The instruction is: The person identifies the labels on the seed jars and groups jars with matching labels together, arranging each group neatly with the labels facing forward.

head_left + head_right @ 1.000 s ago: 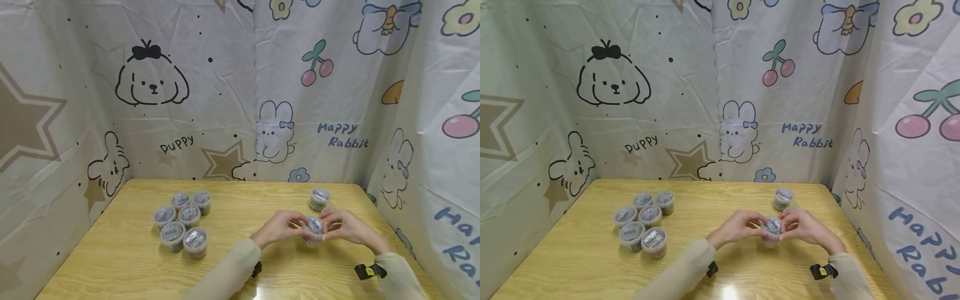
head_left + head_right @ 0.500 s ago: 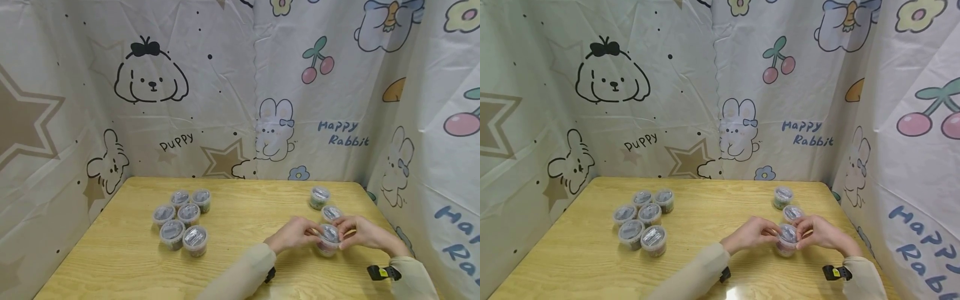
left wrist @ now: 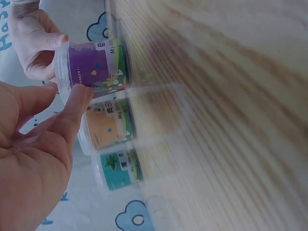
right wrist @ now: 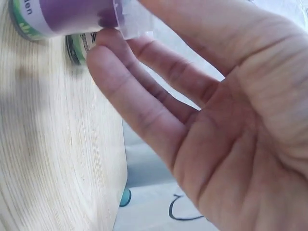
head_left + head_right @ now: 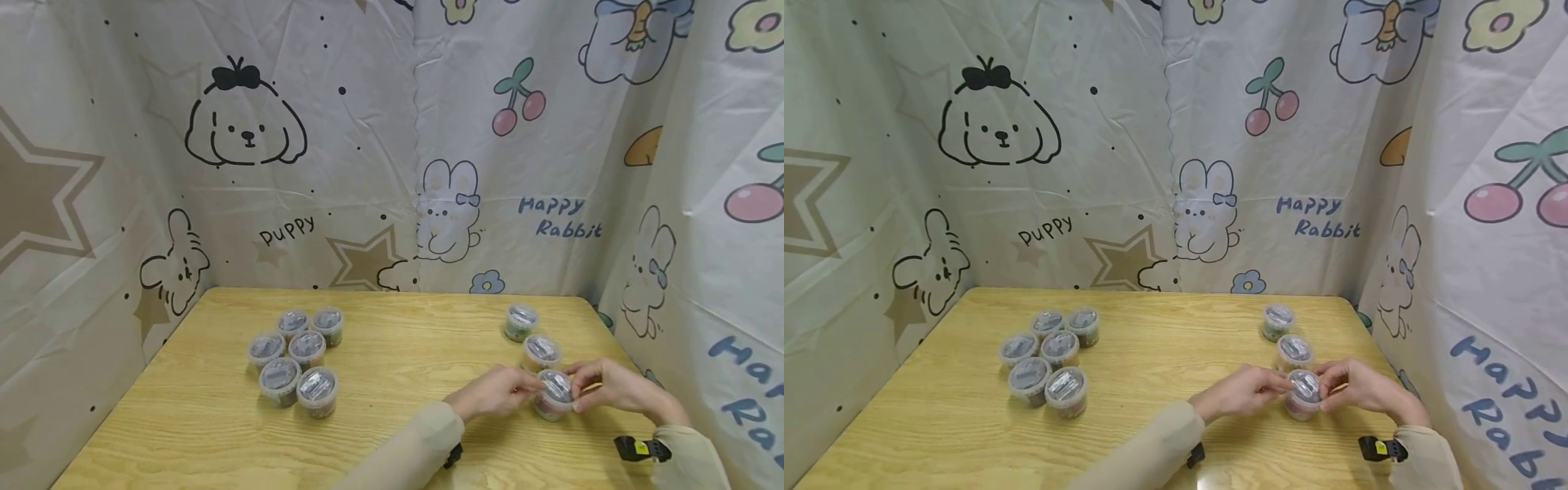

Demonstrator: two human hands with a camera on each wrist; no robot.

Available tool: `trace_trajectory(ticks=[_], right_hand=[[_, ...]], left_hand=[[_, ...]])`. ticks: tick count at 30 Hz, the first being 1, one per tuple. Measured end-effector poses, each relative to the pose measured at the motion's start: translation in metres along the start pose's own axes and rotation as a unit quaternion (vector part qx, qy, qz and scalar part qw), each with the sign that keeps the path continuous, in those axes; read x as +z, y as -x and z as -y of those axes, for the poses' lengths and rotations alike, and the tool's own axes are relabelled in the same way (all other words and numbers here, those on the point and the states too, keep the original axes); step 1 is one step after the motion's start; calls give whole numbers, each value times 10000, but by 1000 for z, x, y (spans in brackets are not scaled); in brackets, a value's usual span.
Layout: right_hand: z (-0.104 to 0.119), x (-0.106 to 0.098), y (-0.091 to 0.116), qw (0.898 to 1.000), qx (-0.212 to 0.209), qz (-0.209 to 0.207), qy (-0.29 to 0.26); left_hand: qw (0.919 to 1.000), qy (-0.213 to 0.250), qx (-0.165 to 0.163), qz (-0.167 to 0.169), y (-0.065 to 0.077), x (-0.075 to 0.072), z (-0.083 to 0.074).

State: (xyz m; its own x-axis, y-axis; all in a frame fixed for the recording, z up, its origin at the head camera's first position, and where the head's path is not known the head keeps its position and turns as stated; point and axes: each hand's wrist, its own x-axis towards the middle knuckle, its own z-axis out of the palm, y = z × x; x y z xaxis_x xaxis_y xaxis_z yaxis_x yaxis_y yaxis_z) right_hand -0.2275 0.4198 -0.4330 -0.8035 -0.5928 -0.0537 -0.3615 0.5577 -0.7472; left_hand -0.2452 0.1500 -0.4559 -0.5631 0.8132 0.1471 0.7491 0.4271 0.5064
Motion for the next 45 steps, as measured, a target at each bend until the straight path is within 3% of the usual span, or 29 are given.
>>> trace_trajectory(ticks=[6,11,15,27,30,33,39,45], right_hand=[[-3,-6,6,9997,-156,198,5],[-3,-8,10,9992,-150,331,-187],[-3,-9,11,9991,-93,350,-228],[2,-11,13,9978,378,489,-233],[10,-13,11,9983,517,261,25],[19,-12,5,9970,537,-245,493],[39,-1,-16,9797,604,-1438,1257],[57,15,-41,9728,534,-1700,1479]], left_hand=[[9997,56,37,249,-4,5,-6],[9984,240,-325,387,-5,5,-13],[9974,369,-472,391,-6,6,-14],[9960,504,-435,597,-6,8,-15],[9962,471,-346,647,-5,5,-16],[9973,384,-306,553,-3,0,-15],[9989,256,-311,245,7,-12,-7],[9983,363,-453,43,23,-25,7]])
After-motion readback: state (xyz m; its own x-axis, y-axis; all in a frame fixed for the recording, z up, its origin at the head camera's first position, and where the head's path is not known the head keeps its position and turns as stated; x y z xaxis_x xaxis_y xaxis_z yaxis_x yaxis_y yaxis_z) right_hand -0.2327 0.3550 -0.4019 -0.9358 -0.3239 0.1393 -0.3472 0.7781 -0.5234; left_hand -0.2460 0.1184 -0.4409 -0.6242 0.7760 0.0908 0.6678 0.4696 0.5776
